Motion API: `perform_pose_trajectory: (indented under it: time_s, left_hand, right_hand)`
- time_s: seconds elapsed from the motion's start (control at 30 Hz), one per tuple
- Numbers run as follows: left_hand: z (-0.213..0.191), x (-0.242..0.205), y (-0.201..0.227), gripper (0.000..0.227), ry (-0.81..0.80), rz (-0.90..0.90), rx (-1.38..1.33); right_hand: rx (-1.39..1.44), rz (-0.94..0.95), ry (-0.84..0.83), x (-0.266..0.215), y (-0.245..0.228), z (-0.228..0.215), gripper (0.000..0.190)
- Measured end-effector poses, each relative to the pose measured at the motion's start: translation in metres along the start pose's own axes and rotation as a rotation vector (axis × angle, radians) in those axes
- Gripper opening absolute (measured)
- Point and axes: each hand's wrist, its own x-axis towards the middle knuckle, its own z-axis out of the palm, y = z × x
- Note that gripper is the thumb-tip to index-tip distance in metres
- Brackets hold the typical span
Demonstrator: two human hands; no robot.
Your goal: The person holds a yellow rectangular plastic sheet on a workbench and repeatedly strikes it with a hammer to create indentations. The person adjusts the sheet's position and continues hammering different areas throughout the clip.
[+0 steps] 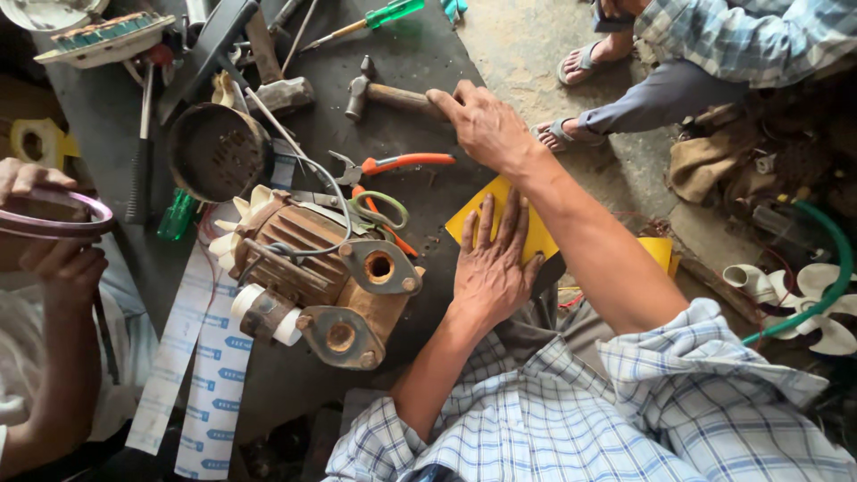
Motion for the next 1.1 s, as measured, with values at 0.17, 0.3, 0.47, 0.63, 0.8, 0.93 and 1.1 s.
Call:
perform_pose_trajectory:
  time_s: [0.17,0.3,0.47,0.63,0.8,0.93,1.1]
  left_hand:
    - [-0.002,0.001,0.003,0.083,0.015,-0.003,0.01]
    - [-0.001,-0.002,0.003,0.082,0.024,0.001,0.023]
    - [-0.002,0.0,0.002,0.081,0.002,0.002,0.038]
    - [-0.003,0.002,0.002,0.082,-0.015,-0.003,0.055]
    - [-0.01,0.002,0.006,0.082,-0.026,0.005,0.075]
    - [-0.012,0.004,0.008,0.082,-0.072,-0.013,0.071]
    - [-0.012,0.005,0.009,0.084,-0.083,-0.016,0.092]
  right_hand:
    - [-0.015,0.153,-0.038,-0.016,0.012,-0.037,0.061]
    - [0.313,0.385,0.038,-0.069,0.023,-0.08,0.049]
    - [0.677,0.748,0.074,-0.149,-0.003,-0.086,0.031]
    - [0.833,0.694,0.197,-0.176,-0.013,-0.066,0.024]
    - [0.806,0.789,0.309,-0.181,-0.024,-0.061,0.025]
    - [0.77,0.788,0.362,-0.187,-0.038,-0.066,0.024]
    - [0.73,0.729,0.458,-0.2,-0.056,-0.063,0.025]
